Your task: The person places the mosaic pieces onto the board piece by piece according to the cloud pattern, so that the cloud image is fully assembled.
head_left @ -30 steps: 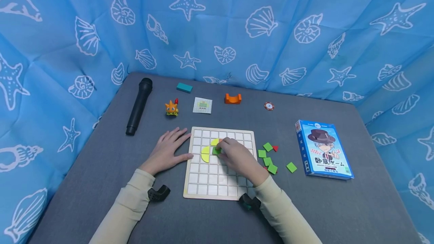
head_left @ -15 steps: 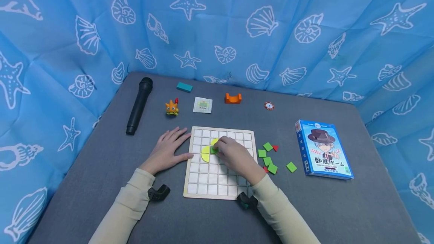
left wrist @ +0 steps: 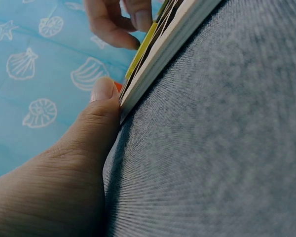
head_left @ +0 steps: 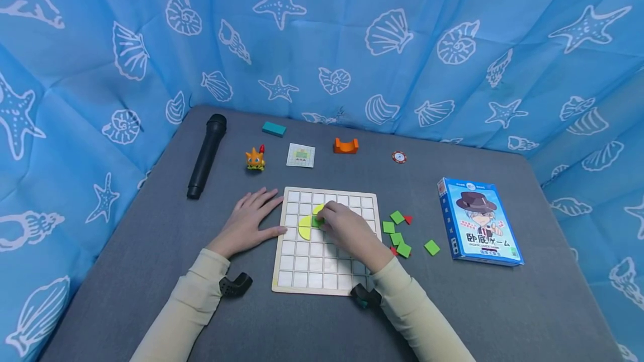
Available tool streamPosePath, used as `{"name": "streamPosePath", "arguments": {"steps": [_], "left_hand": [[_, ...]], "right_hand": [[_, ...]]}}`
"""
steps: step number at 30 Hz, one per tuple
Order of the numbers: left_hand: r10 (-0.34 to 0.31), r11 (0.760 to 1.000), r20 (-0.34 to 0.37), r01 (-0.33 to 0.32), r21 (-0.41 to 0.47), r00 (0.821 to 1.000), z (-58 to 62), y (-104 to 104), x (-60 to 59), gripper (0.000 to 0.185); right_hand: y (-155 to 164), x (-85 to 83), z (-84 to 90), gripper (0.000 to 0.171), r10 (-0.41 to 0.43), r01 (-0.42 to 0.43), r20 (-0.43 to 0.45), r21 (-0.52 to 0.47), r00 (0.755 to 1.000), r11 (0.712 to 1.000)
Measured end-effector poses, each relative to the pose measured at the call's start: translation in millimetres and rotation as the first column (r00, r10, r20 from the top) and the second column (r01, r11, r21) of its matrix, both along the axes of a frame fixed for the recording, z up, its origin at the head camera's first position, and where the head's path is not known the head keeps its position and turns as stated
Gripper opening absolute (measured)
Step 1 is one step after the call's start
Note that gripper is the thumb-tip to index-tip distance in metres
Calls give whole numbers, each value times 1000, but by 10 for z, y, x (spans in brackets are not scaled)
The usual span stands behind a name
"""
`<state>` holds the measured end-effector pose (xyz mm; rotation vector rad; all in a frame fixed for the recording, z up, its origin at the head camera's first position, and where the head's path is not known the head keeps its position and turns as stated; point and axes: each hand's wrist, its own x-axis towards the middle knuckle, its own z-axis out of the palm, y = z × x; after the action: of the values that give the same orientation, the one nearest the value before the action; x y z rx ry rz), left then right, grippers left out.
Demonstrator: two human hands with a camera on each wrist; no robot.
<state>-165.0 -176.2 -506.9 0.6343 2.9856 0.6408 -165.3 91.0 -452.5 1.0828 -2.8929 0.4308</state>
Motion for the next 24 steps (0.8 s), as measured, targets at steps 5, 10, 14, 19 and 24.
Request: {"name": "streamPosePath", "arguments": {"steps": [5,10,14,19,24], "left_hand": [[-3,1000,0,3,10,1000,11,6,8,80],[-2,1000,2,2,8,1000,17,9,11,80],[1,1000,-2,-1,0,1000,21,7,9,81],[3,1000,-8,-3,-14,1000,8,1,3,80],[-4,1000,-8,4,1,1000,22,-8,5,80]], "right_hand": [[4,11,7,19,5,-5,-15,7,1000,1000],[10,38,12,20,4,-4,3,0,1000,1000],[23,59,12,21,-6,7,33,-7,999,1000],[120,71,58,19,-37,39,25,-66,999,997],[357,52,142,15,-100,98,-12,-134,995,986]]}}
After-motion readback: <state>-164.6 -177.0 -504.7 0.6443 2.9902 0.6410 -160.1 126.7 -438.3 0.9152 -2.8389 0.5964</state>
